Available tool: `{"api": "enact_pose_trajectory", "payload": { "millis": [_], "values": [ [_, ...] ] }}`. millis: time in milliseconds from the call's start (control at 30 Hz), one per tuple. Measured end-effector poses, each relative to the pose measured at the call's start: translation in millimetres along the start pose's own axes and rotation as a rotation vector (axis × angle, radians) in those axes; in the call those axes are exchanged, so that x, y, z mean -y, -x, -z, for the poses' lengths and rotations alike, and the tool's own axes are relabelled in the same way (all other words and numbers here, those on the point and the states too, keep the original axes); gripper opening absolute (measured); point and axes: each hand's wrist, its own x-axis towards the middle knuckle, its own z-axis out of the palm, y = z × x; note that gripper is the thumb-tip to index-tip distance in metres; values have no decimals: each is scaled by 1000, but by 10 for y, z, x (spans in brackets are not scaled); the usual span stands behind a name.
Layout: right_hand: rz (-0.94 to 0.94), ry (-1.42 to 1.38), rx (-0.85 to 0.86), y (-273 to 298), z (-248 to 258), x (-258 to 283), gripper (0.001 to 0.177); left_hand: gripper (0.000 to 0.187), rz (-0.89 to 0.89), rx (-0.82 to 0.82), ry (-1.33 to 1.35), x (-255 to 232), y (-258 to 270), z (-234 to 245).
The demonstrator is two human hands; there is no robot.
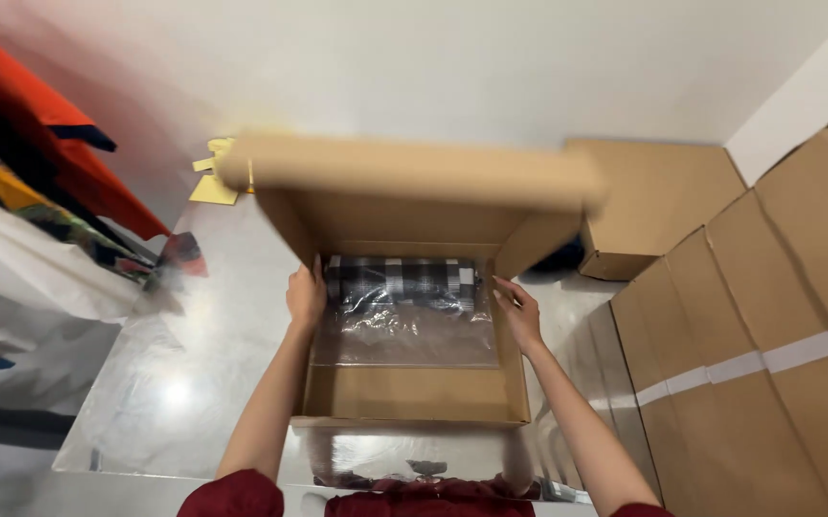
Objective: Packing a garment into a cardboard box, labeling it, and tying a decorative ribbon.
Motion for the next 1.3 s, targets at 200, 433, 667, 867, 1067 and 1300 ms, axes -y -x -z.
{"api": "enact_pose_trajectory", "payload": {
  "millis": [200,433,667,867,1067,1300],
  "values": [
    [195,-65,-192,-101,-90,24,30,33,-125,32,199,295,60,512],
    [559,-113,-323,305,163,560,44,40,-211,14,440,-185,455,1145],
    [730,-16,-394,1478,43,1581,63,74,-390,18,743,-779,1075,2011],
    [577,72,-519,2041,63,1215,59,61,-455,62,953,-631,1591,2324],
    [351,278,-538,2532,2,873,56,58,-286,158,938,-210,1938,2325],
    [-61,901,-259,2425,-44,-387,56,52,27,312,754,734,2165,1891]
  ]
}}
